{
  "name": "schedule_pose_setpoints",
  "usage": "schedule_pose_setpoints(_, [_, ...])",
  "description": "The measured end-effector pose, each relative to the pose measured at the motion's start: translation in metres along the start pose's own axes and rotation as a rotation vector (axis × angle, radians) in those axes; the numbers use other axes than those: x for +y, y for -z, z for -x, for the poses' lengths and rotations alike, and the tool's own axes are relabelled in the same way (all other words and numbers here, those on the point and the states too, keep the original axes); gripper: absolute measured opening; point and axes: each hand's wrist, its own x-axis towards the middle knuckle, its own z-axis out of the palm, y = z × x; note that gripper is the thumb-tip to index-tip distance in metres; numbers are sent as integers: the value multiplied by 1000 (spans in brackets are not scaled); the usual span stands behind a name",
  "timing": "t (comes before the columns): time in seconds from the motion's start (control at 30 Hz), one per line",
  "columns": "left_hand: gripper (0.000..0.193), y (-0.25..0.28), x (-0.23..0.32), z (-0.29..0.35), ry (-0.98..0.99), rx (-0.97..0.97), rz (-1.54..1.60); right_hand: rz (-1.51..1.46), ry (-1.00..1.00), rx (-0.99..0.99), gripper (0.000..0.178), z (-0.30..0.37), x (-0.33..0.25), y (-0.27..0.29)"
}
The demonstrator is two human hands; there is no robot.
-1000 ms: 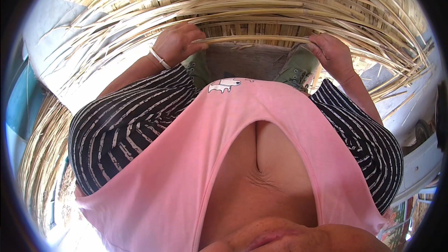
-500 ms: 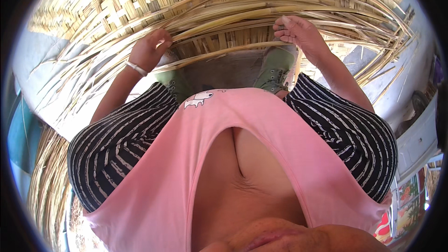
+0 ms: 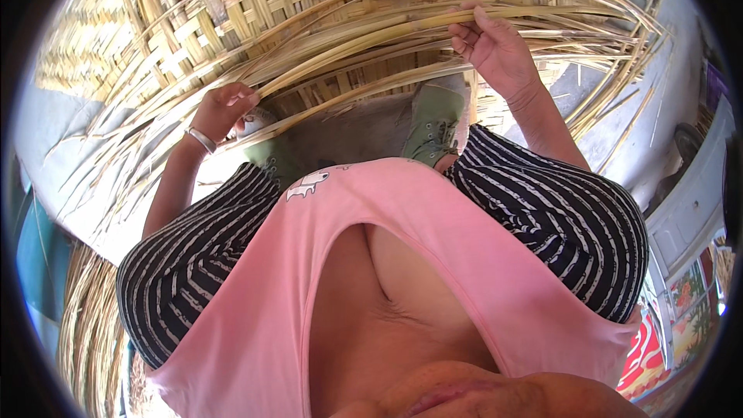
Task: The person weaves a basket by hand, interlacing thin dried palm strips into a growing circular base. The hands repeatedly pull strips through the weave and tighten the pattern.
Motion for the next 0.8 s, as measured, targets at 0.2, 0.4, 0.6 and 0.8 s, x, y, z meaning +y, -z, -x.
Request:
schedule_pose_setpoints(0.2, [25,5,-28,-13,-49,148,-31,165,167,41,24,3,-28,-21])
schedule_pose_setpoints(0.4, [31,14,-32,-16,-36,225,-67,596,346,36,25,14,-30,-65])
schedule_pose_setpoints(0.6, [33,17,-26,-7,-122,193,-185,563,310,241,25,-10,-17,-35])
schedule_pose_setpoints(0.8, [30,-3,-17,11,-259,303,-327,127,-17,196,26,3,10,-12])
